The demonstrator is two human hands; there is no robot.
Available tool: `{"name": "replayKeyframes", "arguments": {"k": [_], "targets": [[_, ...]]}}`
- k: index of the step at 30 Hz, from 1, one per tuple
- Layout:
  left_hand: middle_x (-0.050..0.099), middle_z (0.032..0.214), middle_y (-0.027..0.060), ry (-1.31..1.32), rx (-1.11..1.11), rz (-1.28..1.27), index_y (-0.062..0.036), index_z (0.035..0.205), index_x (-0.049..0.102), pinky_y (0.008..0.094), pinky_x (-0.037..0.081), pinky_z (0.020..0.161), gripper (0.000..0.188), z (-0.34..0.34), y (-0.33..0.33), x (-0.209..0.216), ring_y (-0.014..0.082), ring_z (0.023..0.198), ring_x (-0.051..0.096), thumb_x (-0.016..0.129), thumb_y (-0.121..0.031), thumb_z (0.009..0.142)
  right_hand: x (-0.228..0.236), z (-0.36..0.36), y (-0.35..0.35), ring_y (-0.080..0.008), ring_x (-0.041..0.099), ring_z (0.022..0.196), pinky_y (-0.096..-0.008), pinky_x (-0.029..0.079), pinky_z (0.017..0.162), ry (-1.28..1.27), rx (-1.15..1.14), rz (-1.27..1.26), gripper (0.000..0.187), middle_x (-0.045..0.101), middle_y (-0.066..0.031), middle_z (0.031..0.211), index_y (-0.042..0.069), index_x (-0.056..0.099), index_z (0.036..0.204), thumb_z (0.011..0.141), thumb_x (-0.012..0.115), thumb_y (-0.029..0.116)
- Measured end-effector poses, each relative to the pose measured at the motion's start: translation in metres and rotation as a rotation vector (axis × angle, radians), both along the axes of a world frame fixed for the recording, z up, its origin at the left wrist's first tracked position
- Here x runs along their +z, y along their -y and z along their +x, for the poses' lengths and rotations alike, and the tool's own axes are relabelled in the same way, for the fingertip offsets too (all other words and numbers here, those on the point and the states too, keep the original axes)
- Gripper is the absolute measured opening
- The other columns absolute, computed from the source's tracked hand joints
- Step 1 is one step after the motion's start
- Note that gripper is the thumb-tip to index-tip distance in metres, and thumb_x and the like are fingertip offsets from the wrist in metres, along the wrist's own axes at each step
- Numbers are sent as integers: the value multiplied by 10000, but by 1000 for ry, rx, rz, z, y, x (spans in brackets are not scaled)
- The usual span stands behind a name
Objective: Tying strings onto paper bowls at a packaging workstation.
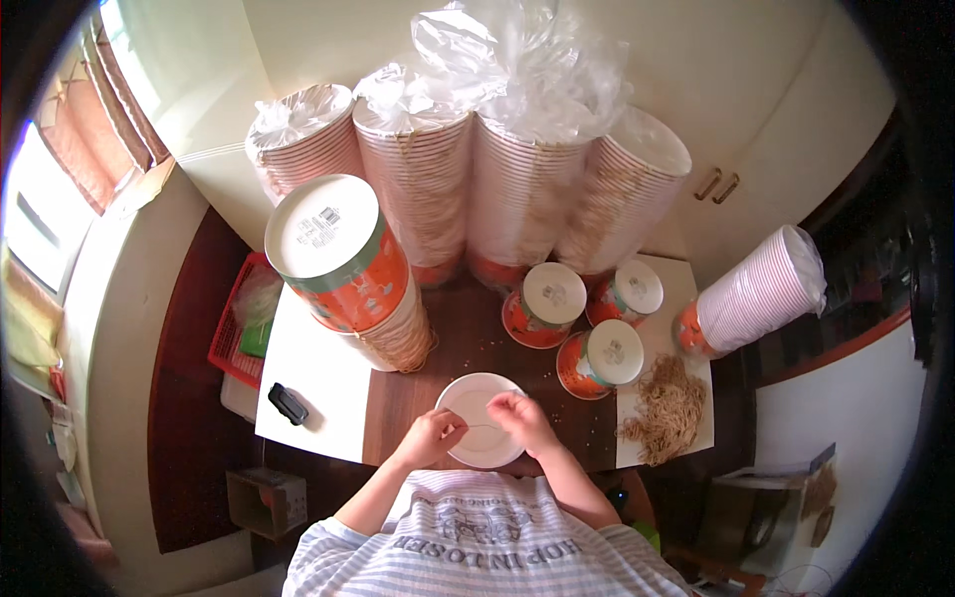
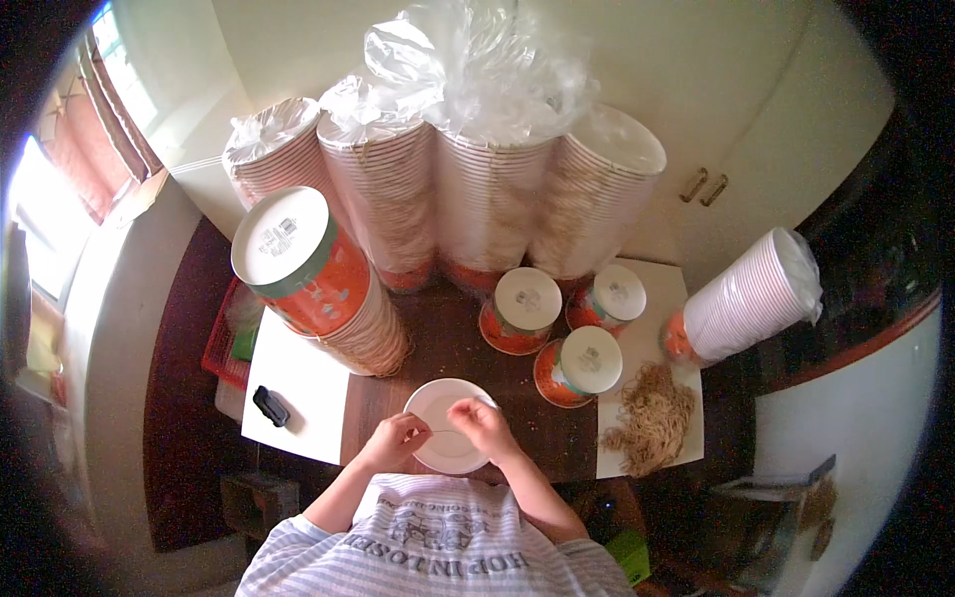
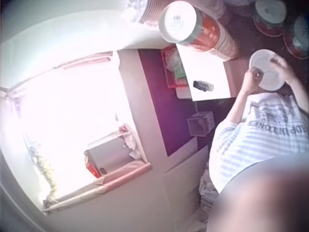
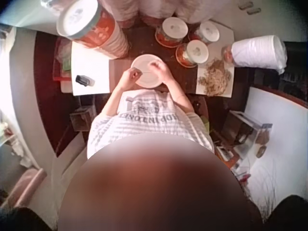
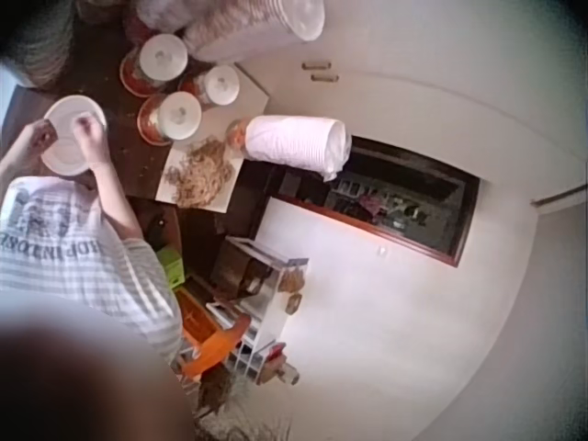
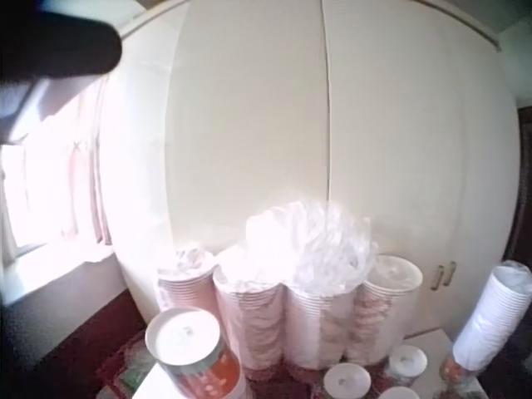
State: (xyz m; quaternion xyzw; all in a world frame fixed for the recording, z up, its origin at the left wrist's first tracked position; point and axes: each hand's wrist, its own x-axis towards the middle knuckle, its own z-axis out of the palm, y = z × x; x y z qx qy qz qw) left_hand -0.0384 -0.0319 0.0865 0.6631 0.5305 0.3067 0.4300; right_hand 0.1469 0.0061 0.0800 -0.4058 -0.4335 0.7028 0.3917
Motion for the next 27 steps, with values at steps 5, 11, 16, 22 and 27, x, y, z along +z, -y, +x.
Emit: {"name": "replayKeyframes", "arguments": {"k": [5,11,16,22,27], "targets": [[577,731,99,-157,-9,127,-46,780,618,333,470,624,107,-15,-5,-2,253,695,562,605,-133,720,-33,-19,8,-69,559,686,-234,456,611,356,285,261,194,627,-35,816,7,585,924,781,608,137],[555,716,80,-385,-19,245,-67,744,610,333,460,656,112,-21,-7,-5,246,733,538,615,-171,702,-16,-35,2,-148,605,713,-281,465,633,538,297,294,148,633,-99,778,18,607,877,780,584,128],[516,713,48,-608,-37,416,-75,756,591,318,441,622,92,-20,-13,-13,220,715,497,605,-120,677,-28,-44,-4,-208,618,711,-300,468,623,544,183,355,118,624,-128,768,25,607,841,773,563,111],[502,741,57,-665,23,440,-77,789,574,312,429,650,106,-18,-17,-11,228,735,484,586,-103,687,-36,-55,-9,-181,597,641,-286,464,573,622,92,436,112,616,-108,723,22,600,822,756,572,108],[506,739,82,-573,153,467,-65,780,564,340,439,615,76,-17,-17,-19,262,723,494,556,-87,707,-56,-58,-12,-125,583,589,-261,453,539,593,49,484,105,611,-91,668,21,605,818,751,574,96]]}}
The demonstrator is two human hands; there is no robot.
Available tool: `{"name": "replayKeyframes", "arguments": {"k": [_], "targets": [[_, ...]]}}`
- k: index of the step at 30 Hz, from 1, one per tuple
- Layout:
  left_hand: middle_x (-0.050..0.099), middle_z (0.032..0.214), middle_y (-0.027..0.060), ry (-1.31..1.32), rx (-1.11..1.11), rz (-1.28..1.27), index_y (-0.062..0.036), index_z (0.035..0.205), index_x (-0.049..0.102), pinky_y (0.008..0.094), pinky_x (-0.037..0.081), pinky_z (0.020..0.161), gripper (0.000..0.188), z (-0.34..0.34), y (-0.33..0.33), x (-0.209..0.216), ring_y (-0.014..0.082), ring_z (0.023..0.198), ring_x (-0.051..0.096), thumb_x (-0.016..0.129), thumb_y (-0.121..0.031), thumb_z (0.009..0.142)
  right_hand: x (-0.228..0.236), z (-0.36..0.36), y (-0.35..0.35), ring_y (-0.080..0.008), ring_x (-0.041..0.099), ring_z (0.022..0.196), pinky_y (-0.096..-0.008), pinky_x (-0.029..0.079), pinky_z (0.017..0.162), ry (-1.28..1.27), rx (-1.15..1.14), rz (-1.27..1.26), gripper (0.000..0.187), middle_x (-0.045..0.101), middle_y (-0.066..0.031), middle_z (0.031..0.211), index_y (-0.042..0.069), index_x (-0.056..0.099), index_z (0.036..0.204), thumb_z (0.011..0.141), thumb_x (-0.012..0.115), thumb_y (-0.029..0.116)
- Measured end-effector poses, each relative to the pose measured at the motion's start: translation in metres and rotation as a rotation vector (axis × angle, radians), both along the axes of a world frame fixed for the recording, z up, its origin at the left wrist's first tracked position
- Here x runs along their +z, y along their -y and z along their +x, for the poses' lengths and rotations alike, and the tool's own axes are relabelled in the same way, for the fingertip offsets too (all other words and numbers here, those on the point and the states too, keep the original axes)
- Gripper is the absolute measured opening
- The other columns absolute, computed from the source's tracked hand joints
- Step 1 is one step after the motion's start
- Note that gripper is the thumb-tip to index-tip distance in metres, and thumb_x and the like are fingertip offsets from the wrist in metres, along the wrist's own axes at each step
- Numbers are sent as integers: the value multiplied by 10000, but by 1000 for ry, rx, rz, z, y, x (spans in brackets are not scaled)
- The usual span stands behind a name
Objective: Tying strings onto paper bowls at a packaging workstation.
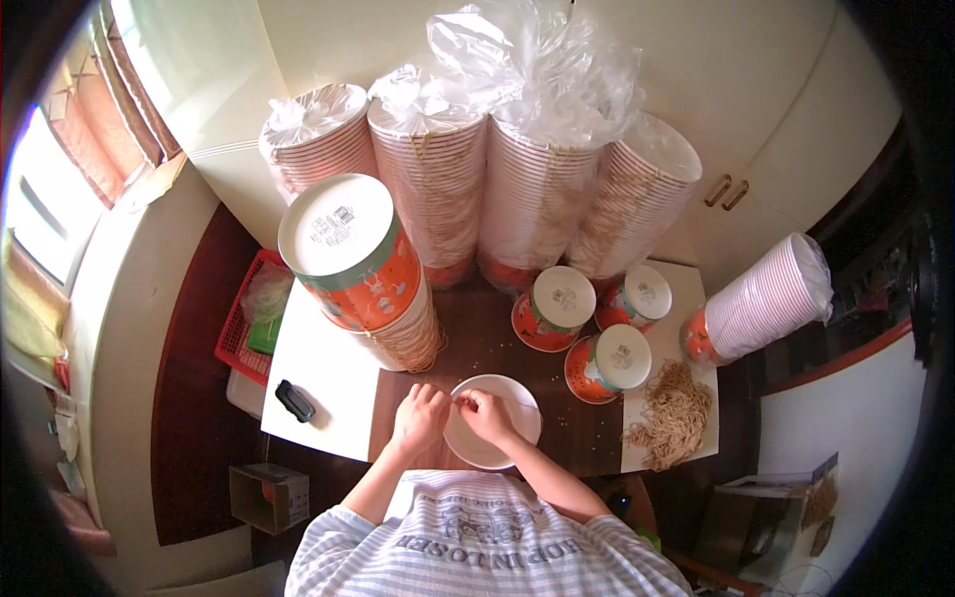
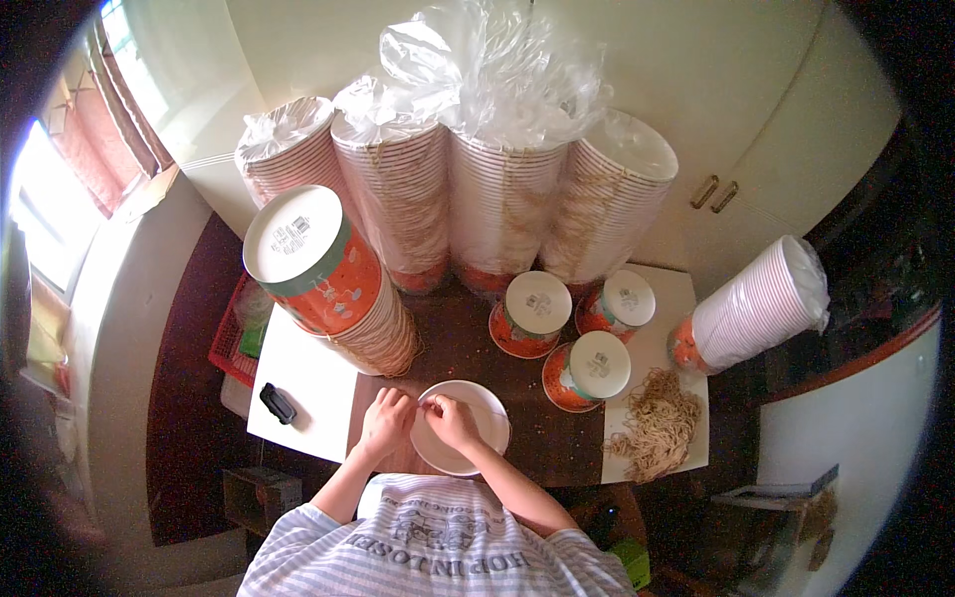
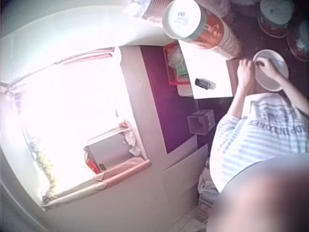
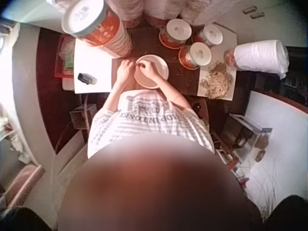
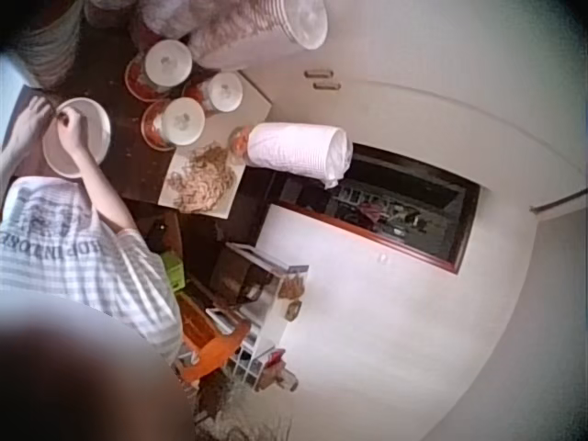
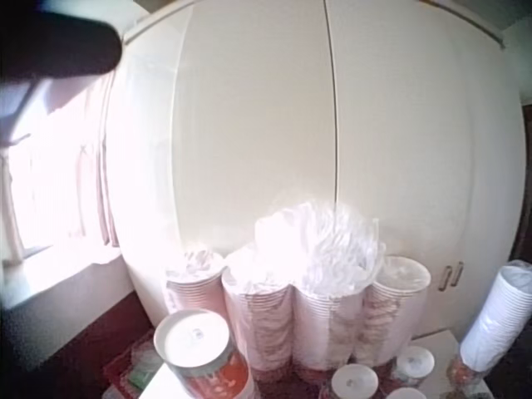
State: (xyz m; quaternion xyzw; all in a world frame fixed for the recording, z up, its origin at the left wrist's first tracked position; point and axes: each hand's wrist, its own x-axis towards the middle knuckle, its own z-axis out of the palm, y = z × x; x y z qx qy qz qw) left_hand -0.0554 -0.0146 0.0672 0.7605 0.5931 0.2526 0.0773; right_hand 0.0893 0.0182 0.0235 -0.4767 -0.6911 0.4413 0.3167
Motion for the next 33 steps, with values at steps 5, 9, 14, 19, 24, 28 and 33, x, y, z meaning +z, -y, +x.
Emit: {"name": "replayKeyframes", "arguments": {"k": [5,9,14,19,24,28,33], "targets": [[594,836,175,620,177,-202,-7,897,566,364,476,659,140,-4,-1,-33,324,770,586,493,-53,788,-3,-1,-2,-144,597,605,-273,456,547,26,-56,-39,104,614,-98,663,19,605,777,741,579,113],[616,868,119,790,182,-423,9,958,557,281,464,721,188,-3,1,-43,181,800,593,476,-2,789,-3,0,-3,-154,601,611,-283,459,553,91,-46,-82,118,615,-102,668,19,601,759,734,591,135],[625,865,116,756,202,-453,18,974,556,263,457,727,195,-3,0,-45,145,807,586,484,-6,795,-12,-1,-4,-155,600,606,-286,458,553,121,-54,-68,124,614,-100,665,22,598,743,727,604,145],[625,862,117,782,213,-474,21,967,558,262,455,726,187,0,2,-36,145,805,587,485,-13,799,-12,-2,-4,-196,605,622,-314,463,559,108,-53,-98,133,614,-107,674,38,598,746,728,594,169],[625,861,118,790,221,-477,21,967,560,262,454,725,185,-1,3,-38,142,804,586,499,-29,799,-9,-4,-4,-147,595,599,-283,455,544,132,-62,-100,126,609,-92,649,29,598,742,728,605,154],[626,870,120,771,188,-473,16,977,561,267,459,723,196,-1,2,-41,137,816,584,512,-37,796,-15,-5,-3,-148,594,589,-283,455,542,142,-66,-85,127,608,-89,642,32,601,744,731,602,158],[620,878,134,676,130,-433,7,975,569,284,466,713,203,-3,2,-53,167,822,596,529,-48,784,-14,-5,-3,-263,610,631,-366,471,555,130,-51,-105,156,615,-117,681,68,603,757,737,573,219]]}}
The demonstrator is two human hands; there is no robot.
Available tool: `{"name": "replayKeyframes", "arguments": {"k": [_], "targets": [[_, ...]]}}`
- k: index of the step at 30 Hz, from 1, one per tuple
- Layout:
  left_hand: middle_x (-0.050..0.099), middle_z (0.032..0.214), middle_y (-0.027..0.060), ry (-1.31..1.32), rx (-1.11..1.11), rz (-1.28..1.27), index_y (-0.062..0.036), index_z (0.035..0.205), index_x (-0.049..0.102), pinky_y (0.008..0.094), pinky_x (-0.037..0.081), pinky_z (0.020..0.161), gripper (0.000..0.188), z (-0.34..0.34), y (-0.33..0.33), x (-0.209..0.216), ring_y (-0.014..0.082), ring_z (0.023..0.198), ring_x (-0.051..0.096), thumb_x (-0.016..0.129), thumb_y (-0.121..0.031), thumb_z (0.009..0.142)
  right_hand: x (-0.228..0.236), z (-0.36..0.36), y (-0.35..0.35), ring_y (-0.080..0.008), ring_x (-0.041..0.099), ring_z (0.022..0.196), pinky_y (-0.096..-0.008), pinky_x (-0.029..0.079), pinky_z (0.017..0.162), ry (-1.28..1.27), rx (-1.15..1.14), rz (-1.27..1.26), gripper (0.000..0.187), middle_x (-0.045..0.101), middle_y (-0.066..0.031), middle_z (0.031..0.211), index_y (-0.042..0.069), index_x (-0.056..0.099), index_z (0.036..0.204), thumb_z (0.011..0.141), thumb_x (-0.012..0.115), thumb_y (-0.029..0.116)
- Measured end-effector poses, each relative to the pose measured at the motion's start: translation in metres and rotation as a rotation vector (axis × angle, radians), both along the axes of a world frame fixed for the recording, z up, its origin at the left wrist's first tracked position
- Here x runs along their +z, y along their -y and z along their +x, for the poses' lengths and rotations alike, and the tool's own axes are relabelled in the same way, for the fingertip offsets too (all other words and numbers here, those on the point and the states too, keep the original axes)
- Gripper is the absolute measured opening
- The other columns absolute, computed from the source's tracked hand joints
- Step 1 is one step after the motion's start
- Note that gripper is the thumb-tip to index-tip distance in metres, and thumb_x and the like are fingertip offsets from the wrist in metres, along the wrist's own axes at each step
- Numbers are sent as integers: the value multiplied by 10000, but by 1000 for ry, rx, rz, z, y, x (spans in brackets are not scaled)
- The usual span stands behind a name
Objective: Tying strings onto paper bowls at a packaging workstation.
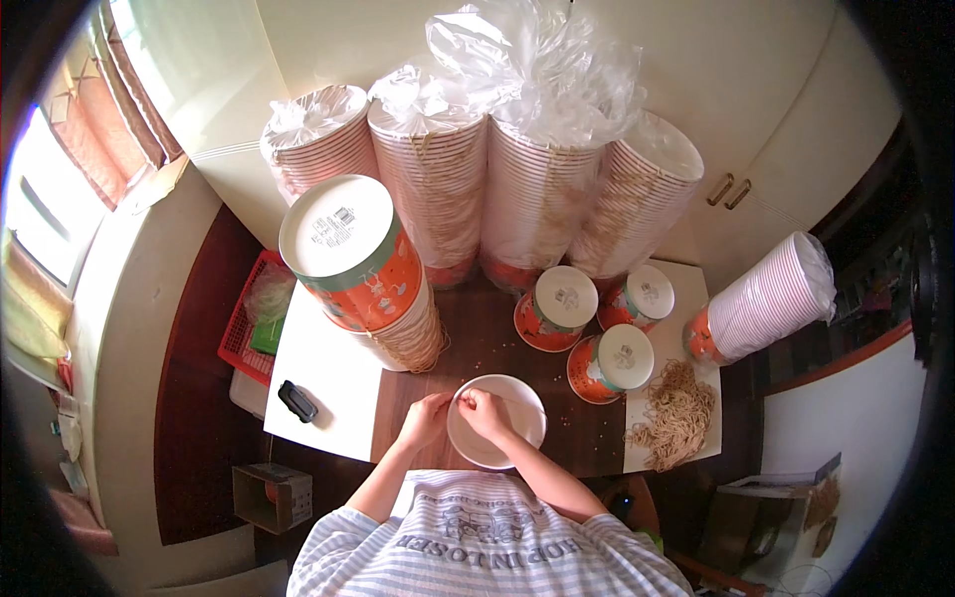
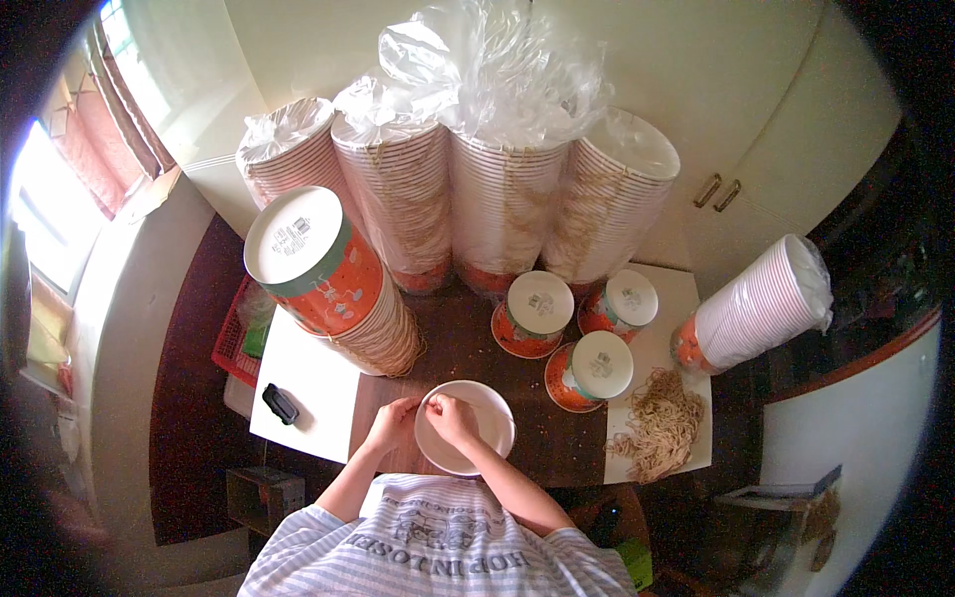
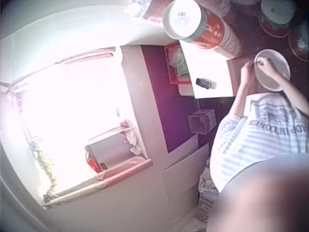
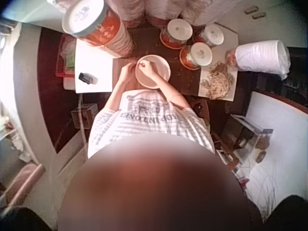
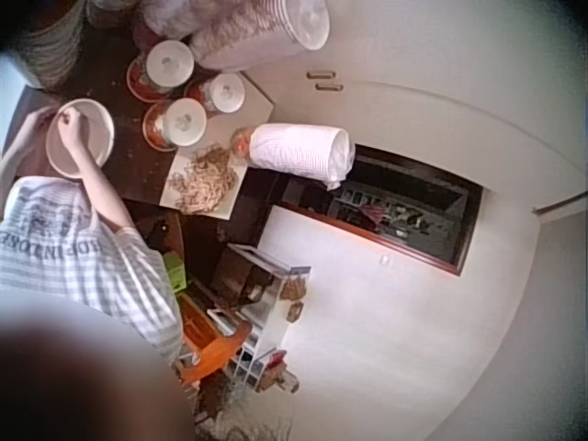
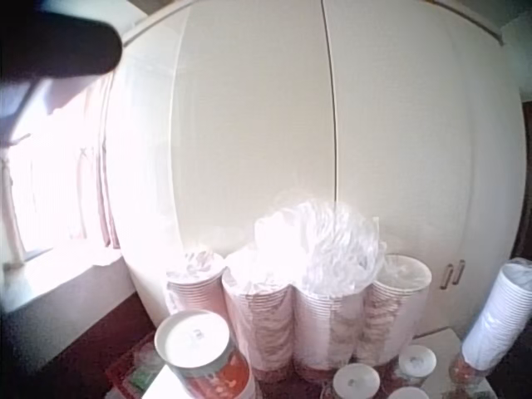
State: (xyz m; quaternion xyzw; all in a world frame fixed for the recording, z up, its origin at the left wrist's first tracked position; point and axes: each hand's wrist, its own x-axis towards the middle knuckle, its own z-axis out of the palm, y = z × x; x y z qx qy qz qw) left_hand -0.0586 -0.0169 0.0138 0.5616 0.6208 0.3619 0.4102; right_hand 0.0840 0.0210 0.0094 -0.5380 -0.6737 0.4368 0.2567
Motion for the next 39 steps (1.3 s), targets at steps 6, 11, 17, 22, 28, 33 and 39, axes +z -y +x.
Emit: {"name": "replayKeyframes", "arguments": {"k": [6,11,17,22,28,33,39], "targets": [[581,798,166,-198,-106,167,-16,893,589,356,470,662,177,4,-2,18,321,756,573,530,-51,730,1,8,0,-256,611,647,-359,466,560,-22,46,53,133,609,-116,685,61,597,765,737,569,188],[542,750,160,-327,-151,132,-21,822,562,394,455,635,116,12,2,21,334,710,548,513,-49,721,16,19,0,-206,606,629,-321,465,576,26,167,-87,122,607,-106,677,49,597,773,740,569,162],[536,756,133,-194,-264,14,-17,820,553,344,463,616,124,14,15,15,287,699,562,523,-83,720,5,45,8,-91,554,666,-232,455,623,-172,160,-206,128,608,-20,754,14,598,828,794,549,127],[512,945,61,670,-148,-187,-15,758,551,275,390,800,69,-1,21,14,178,862,518,492,-24,722,20,59,15,-74,536,760,-209,428,712,-457,99,-470,130,591,-4,816,25,592,893,821,506,90],[570,939,88,1193,-322,-199,-11,772,555,304,367,865,79,-4,13,40,196,912,526,484,-2,739,27,58,25,-108,485,946,-244,381,839,-677,136,-378,274,542,-25,1012,30,536,1058,796,460,7],[587,906,73,608,-161,-242,17,938,553,247,445,754,156,12,5,51,144,830,563,520,-54,803,41,51,27,-232,493,987,-308,383,870,-181,160,369,378,518,-106,1069,52,512,1103,741,456,-43],[561,742,87,51,-244,-44,-50,881,615,263,463,603,178,30,3,49,153,659,562,639,-105,714,57,49,26,-257,498,983,-330,412,829,-138,130,381,281,528,-111,1048,43,543,1047,776,488,-1]]}}
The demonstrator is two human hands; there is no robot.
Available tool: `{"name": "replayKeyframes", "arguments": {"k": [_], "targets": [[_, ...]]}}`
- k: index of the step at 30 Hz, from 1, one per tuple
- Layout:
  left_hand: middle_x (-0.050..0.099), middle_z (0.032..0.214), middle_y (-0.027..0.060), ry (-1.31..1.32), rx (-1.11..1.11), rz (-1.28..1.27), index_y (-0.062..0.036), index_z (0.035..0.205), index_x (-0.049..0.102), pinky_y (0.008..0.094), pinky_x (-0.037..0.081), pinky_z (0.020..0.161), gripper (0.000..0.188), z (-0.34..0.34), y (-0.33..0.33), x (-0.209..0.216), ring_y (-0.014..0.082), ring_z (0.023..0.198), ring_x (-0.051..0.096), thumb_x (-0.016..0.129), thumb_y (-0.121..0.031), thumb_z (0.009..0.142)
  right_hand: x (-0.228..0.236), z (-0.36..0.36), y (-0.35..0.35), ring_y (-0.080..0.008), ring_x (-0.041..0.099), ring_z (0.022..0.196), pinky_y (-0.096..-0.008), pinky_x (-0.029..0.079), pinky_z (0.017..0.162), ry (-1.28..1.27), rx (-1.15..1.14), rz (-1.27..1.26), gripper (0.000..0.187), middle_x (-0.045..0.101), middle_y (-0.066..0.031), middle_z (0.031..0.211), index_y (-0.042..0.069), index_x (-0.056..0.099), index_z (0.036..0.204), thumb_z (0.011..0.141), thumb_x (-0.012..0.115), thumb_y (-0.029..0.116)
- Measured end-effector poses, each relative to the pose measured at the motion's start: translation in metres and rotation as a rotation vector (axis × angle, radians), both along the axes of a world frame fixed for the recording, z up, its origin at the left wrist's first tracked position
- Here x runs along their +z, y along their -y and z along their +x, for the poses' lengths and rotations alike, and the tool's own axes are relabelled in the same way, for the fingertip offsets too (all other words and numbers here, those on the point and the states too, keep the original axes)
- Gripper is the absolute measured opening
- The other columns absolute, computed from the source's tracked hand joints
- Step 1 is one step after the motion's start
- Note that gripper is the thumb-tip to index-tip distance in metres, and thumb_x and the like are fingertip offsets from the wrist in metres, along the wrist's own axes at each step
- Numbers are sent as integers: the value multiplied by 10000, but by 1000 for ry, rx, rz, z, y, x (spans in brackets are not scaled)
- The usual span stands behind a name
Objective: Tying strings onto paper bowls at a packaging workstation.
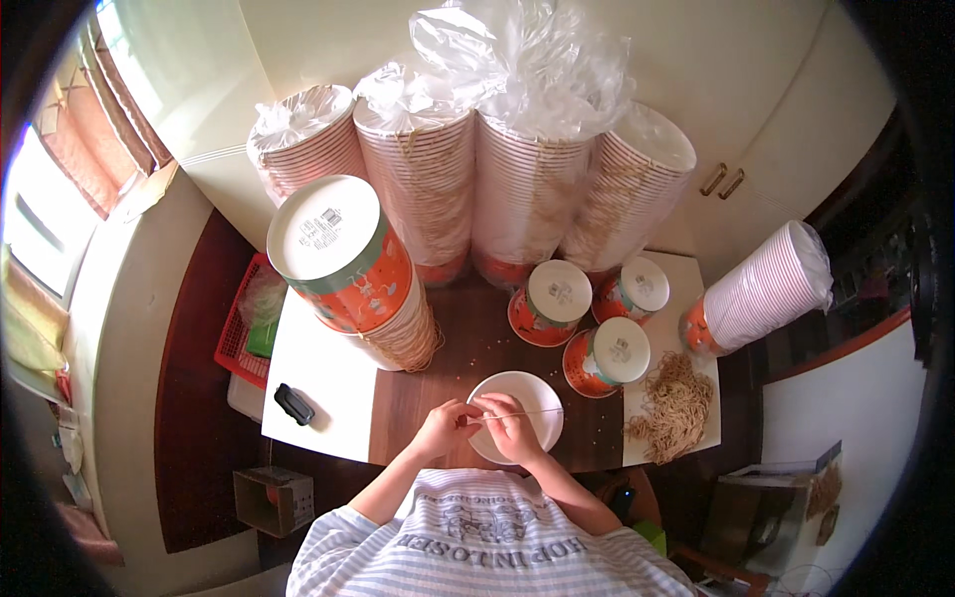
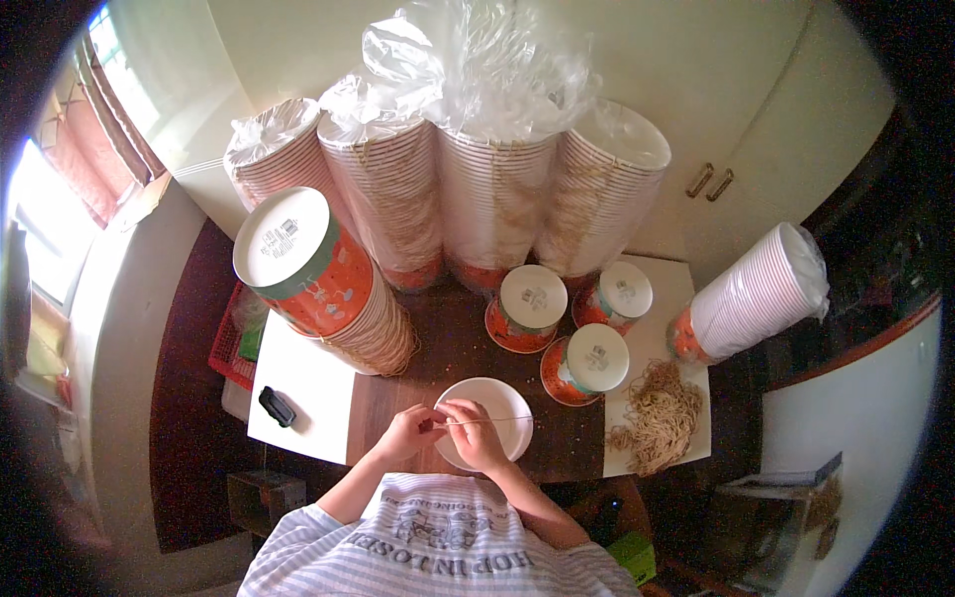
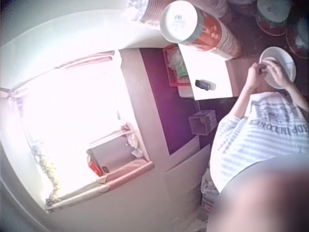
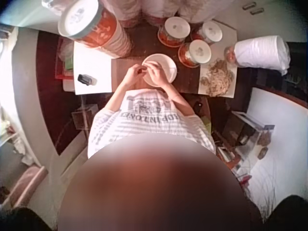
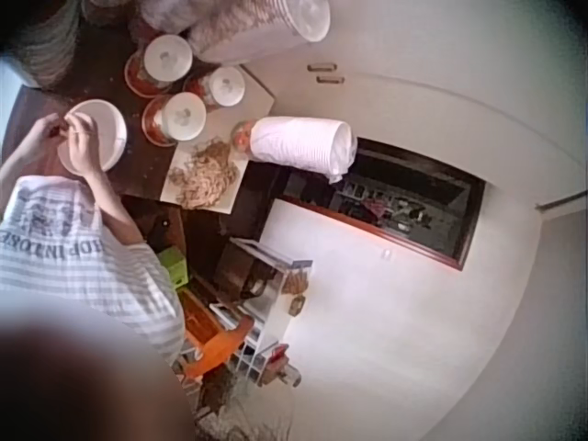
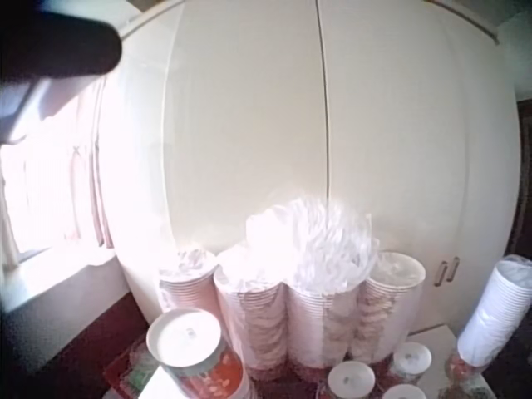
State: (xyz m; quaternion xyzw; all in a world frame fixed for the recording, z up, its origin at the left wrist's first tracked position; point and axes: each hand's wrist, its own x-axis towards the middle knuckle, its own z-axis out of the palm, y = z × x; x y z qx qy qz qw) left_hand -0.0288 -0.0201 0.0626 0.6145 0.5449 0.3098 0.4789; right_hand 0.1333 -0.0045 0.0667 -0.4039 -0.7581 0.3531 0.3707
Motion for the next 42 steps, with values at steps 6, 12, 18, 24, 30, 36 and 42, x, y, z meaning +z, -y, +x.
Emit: {"name": "replayKeyframes", "arguments": {"k": [6,12,18,24,30,36,42], "targets": [[580,730,98,-30,18,87,-30,878,611,277,471,584,176,2,-2,1,176,633,579,637,-121,730,-3,2,-7,-259,546,907,-330,453,758,-29,30,-19,218,567,-120,985,30,564,998,787,509,27],[614,776,79,68,-6,-80,-1,870,596,245,468,615,143,-10,2,-4,105,717,571,598,-120,792,-10,3,-3,-254,600,756,-309,482,649,23,43,-148,182,608,-124,860,5,579,932,754,552,27],[619,798,42,318,-31,-128,14,899,584,214,467,638,131,-13,2,-19,75,718,561,560,-84,816,-13,1,-5,-252,595,721,-315,475,620,60,20,-121,117,598,-125,800,12,594,852,739,565,24],[608,775,33,354,-32,-183,17,897,573,215,466,639,135,-14,2,-18,82,719,562,558,-94,821,-13,1,-3,-234,585,665,-309,470,578,73,-5,-162,60,577,-109,737,13,579,771,721,579,45],[593,764,40,378,129,-227,20,831,554,225,457,652,110,-16,-1,-13,88,723,547,558,-90,823,-1,2,6,-216,571,613,-298,460,542,131,3,-137,43,550,-81,672,36,555,702,698,592,58],[584,740,32,469,153,-222,13,801,546,221,459,638,77,-17,1,-22,87,698,543,581,-55,796,-7,-19,28,-261,564,630,-367,456,570,255,104,78,70,557,-83,671,70,556,696,667,609,105],[593,732,69,64,118,-132,0,752,562,240,477,612,125,-20,1,-12,122,682,581,658,-65,703,-7,-17,21,-257,553,710,-343,457,622,221,-41,23,153,552,-73,728,73,558,749,636,654,108]]}}
